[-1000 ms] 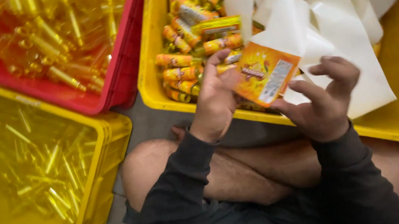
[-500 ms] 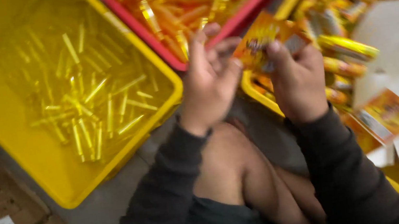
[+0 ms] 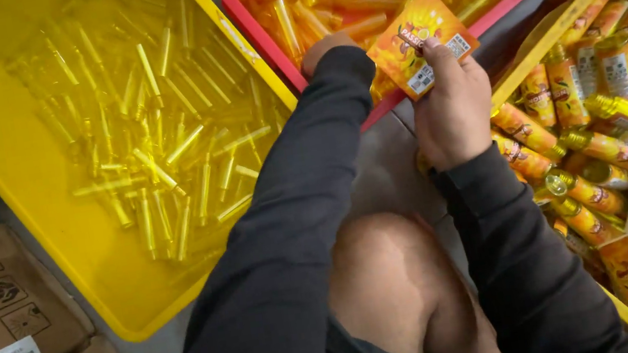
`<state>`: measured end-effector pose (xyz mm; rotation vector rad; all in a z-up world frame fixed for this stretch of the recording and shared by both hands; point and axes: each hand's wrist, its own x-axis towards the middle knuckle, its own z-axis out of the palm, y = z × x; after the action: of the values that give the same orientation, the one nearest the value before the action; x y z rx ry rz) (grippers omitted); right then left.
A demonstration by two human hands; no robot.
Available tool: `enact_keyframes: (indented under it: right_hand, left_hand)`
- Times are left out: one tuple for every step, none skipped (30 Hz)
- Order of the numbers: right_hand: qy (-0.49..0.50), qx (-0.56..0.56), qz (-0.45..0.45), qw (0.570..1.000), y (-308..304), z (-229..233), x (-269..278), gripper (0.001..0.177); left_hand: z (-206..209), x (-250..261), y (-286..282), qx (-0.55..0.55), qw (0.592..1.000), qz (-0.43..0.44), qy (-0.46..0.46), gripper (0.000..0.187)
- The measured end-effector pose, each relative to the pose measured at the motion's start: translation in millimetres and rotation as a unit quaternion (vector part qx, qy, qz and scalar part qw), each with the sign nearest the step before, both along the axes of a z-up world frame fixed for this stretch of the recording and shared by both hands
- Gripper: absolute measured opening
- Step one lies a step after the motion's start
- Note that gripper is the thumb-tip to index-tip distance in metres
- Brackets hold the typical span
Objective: Manually applying adhesive labels to small yellow plastic bottles and placing them into a storage bin.
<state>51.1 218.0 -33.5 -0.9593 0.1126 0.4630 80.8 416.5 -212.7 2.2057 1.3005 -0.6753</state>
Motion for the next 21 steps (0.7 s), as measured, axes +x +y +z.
enact_keyframes:
  right_hand:
    - [0.001,-0.002,0.000,1.000,-3.3,8.8,-2.2,0.023]
    - [0.000,0.022,0.044,0.999,-7.5,18.0,-5.3,0.020]
    - [0.000,0.046,0.089,0.995,-12.0,28.3,-8.8,0.019]
    - [-0.001,0.048,0.090,0.995,-15.6,30.9,-8.3,0.019]
    - [0.009,0.050,0.099,0.994,-19.7,35.0,-8.5,0.018]
    - [0.015,0.054,0.108,0.993,-21.5,40.9,-7.1,0.018]
    - [0.010,0.059,0.109,0.992,-24.3,48.0,-5.9,0.018]
    - [0.004,0.080,0.120,0.989,-31.7,53.1,-7.1,0.019]
    - [-0.002,0.102,0.131,0.986,-40.1,57.6,-8.0,0.020]
    - [-0.003,0.103,0.127,0.987,-50.9,65.6,-8.2,0.020]
    - [-0.020,0.106,0.131,0.986,-62.3,73.8,-8.7,0.024]
    - [-0.037,0.108,0.132,0.985,-74.8,82.6,-9.6,0.028]
    - [-0.040,0.108,0.125,0.985,-92.2,87.1,-11.9,0.028]
    - [-0.038,0.083,0.102,0.991,-109.7,93.0,-12.3,0.022]
    - [-0.035,0.059,0.079,0.995,-128.1,99.0,-12.7,0.019]
    - [-0.041,0.061,0.067,0.995,-145.9,106.3,-15.6,0.019]
    - [-0.034,0.052,0.037,0.997,-164.5,112.7,-18.2,0.019]
    - [-0.025,0.041,0.002,0.999,-185.9,117.5,-23.6,0.020]
    - [-0.027,0.041,-0.015,0.999,-210.3,116.1,-24.9,0.020]
    - [-0.043,0.032,-0.008,0.999,-235.4,115.3,-27.7,0.024]
    - [-0.058,0.023,-0.002,0.998,-260.3,114.6,-30.4,0.029]
  left_hand:
    - [14.8,-2.7,-6.2,-0.002,1.000,0.000,0.001,0.038]
    - [29.6,-6.1,-13.5,0.036,0.999,0.007,-0.005,0.037]
    - [45.6,-9.8,-21.1,0.075,0.997,0.014,-0.012,0.036]
    - [62.7,-18.1,-26.5,0.077,0.997,0.016,-0.013,0.036]
    - [81.2,-27.0,-32.6,0.090,0.990,0.038,-0.105,0.033]
    - [102.6,-33.6,-35.8,0.105,0.972,0.060,-0.200,0.030]
    - [113.9,-37.9,-33.5,0.110,0.971,0.060,-0.205,0.030]
    - [122.0,-43.6,-36.7,0.096,0.954,0.064,-0.277,0.031]
    - [129.6,-49.1,-40.7,0.081,0.931,0.067,-0.348,0.039]
    - [147.0,-59.4,-47.9,0.081,0.931,0.063,-0.349,0.039]
    - [164.5,-69.9,-55.5,0.063,0.901,0.088,-0.421,0.037]
    - [182.4,-79.7,-63.9,0.041,0.864,0.110,-0.490,0.041]
    - [192.7,-87.2,-77.0,0.038,0.864,0.104,-0.491,0.041]
    - [205.1,-91.1,-89.2,0.011,0.826,0.164,-0.540,0.034]
    - [217.5,-94.9,-102.3,-0.019,0.781,0.224,-0.583,0.028]
    - [230.6,-96.8,-116.2,-0.024,0.781,0.213,-0.587,0.028]
    - [242.7,-98.4,-130.9,-0.127,0.751,0.233,-0.605,0.024]
    - [252.4,-101.0,-148.3,-0.233,0.715,0.249,-0.610,0.022]
    - [247.5,-95.8,-167.2,-0.243,0.718,0.237,-0.607,0.022]
    - [242.5,-91.3,-187.0,-0.352,0.645,0.255,-0.628,0.024]
    - [237.6,-86.4,-206.9,-0.455,0.562,0.272,-0.635,0.028]
